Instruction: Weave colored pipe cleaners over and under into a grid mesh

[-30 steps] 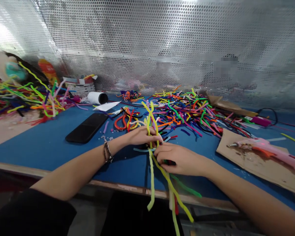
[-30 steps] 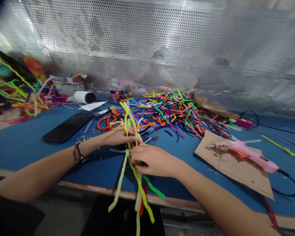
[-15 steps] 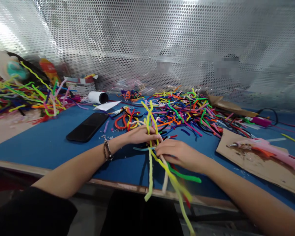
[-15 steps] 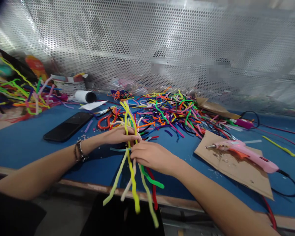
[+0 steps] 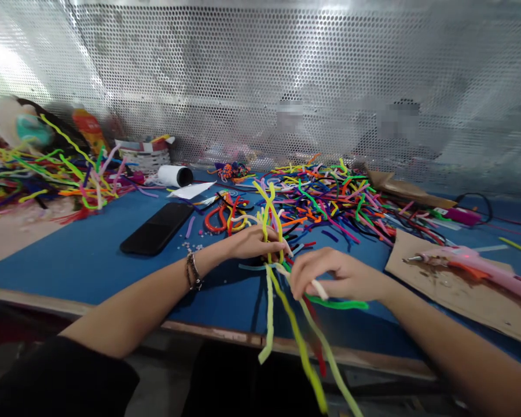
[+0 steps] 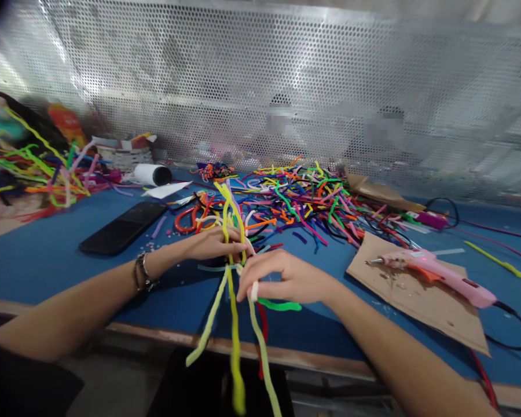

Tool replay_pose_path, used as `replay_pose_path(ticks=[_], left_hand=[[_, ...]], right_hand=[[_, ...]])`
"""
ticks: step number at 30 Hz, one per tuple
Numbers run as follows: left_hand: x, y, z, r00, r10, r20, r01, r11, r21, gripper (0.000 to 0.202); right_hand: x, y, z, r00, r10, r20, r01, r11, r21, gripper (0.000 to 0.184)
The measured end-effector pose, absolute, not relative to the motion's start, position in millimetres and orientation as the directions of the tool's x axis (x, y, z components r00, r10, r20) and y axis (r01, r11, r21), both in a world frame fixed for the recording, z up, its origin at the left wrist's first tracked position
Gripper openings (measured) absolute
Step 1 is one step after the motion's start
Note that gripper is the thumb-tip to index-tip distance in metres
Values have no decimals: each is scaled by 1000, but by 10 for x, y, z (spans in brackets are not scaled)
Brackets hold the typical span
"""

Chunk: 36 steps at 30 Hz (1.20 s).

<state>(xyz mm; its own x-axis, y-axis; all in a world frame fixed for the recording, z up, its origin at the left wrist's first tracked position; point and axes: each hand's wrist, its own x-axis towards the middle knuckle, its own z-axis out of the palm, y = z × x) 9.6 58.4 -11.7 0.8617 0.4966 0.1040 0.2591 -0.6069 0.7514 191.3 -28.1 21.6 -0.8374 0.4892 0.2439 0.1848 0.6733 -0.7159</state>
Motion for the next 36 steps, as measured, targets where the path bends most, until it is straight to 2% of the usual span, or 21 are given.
replay_pose_path(ticks=[3, 5, 10, 15, 18, 22, 26, 29, 33, 36], left_hand=[[96, 560, -93, 858, 505, 91, 273, -600, 752, 34], [97, 547, -84, 860, 502, 92, 274, -607, 746, 33], [51, 549, -55, 910, 388, 149, 190, -707, 682, 21], [-52, 596, 30, 984, 175, -16, 116, -579, 807, 25], [-73, 618, 39, 973, 220, -66, 176, -532, 828, 23], [-70, 632, -24, 941, 337, -41, 187, -414, 891, 27], [-72, 633, -53, 955, 296, -27, 133, -344, 929, 32], [-56, 614, -34, 963, 271, 10, 102, -398, 912, 25], [-21, 563, -17, 967, 255, 19, 110, -482, 869, 19], [4, 516, -19, 969, 241, 45, 108, -583, 805, 10]], right_hand=[[1918, -312, 290, -905, 405, 128, 154, 595, -789, 32], [1924, -317, 286, -896, 423, 135, 154, 582, -799, 34], [1932, -293, 165, -689, 681, 246, 237, 533, -812, 26], [1886, -287, 94, -558, 794, 243, 305, 468, -829, 20], [1869, -297, 108, -542, 795, 274, 320, 496, -807, 21], [1870, -305, 148, -558, 759, 334, 313, 566, -763, 21], [1871, -305, 139, -589, 703, 398, 338, 662, -669, 20], [1853, -312, 105, -602, 702, 381, 365, 666, -650, 21], [1808, -316, 103, -526, 743, 413, 425, 651, -629, 26], [1781, -307, 119, -448, 806, 387, 446, 577, -685, 30]])
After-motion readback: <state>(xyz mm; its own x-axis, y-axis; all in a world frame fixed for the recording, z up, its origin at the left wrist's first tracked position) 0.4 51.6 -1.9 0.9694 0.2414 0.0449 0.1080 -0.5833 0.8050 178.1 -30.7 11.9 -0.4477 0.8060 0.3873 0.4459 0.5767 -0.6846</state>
